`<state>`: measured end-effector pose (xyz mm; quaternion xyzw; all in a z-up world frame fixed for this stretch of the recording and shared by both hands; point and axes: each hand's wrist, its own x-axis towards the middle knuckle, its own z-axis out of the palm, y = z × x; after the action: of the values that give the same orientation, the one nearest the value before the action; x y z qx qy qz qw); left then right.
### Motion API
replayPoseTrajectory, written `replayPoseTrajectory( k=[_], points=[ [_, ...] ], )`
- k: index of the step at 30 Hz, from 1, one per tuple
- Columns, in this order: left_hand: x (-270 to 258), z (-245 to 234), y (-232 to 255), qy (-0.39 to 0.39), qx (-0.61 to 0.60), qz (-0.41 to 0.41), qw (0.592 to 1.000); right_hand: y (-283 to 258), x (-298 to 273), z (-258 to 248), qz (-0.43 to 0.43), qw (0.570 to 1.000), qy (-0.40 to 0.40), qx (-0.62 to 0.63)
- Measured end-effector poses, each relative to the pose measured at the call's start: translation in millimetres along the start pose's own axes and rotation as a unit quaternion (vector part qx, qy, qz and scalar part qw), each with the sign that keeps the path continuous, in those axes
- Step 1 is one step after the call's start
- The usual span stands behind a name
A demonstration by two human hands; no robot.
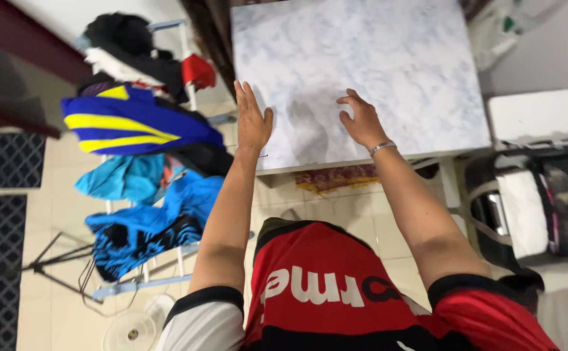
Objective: The person folds blue and black t-shirts on a table and places them into an open suitcase.
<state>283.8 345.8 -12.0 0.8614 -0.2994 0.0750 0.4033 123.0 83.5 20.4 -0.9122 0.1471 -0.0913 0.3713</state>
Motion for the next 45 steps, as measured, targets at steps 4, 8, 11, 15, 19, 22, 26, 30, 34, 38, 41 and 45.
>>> replayPoseTrajectory(
  k=[4,8,11,15,19,22,26,30,34,38,41,45],
  points=[
    [-24.9,-30.1,-44.1,0.025,0.008,-0.074,0.997,-44.0,28.6,44.8,-0.02,0.998,-0.06,0.023],
    [-49.6,-50.6,-75.0,0.068,0.003,-0.095,0.993,-77.8,43.2,79.0,-0.044,0.988,-0.145,0.012],
    [-64.1,-64.6,-77.0,0.079,-0.047,-0.148,0.985,-94.2,45.4,105.3,-0.048,0.979,-0.198,0.022],
    [-68.1,-80.8,-58.5,0.141,-0.043,-0.071,0.987,-106.4,38.6,141.5,-0.074,0.968,-0.236,0.037],
    [-73.5,-91.7,-40.5,0.113,-0.098,-0.186,0.971,-101.8,29.5,158.1,-0.123,0.955,-0.255,0.085],
    [-82.3,-95.6,-37.4,0.137,-0.106,-0.154,0.973,-102.7,29.0,165.3,-0.091,0.955,-0.269,0.087],
    [-93.6,-99.7,-38.4,0.119,-0.117,-0.145,0.975,-116.7,34.2,180.7,-0.061,0.948,-0.282,0.135],
    [-99.3,-108.3,-43.4,0.121,-0.164,-0.168,0.965,-138.1,29.3,193.3,-0.103,0.937,-0.295,0.155],
    [-100.3,-114.2,-39.8,0.147,-0.177,-0.186,0.955,-159.1,19.6,199.3,-0.128,0.924,-0.337,0.127],
    [-104.4,-117.9,-42.4,0.14,-0.127,-0.233,0.954,-167.6,18.2,212.3,-0.147,0.906,-0.371,0.141],
    [-112.3,-120.9,-47.9,0.141,-0.096,-0.234,0.957,-170.3,8.5,225.3,-0.165,0.914,-0.355,0.108],
    [-124.5,-125.0,-49.5,0.149,-0.099,-0.261,0.949,-181.7,-8.3,229.0,-0.212,0.89,-0.379,0.139]
  ],
)
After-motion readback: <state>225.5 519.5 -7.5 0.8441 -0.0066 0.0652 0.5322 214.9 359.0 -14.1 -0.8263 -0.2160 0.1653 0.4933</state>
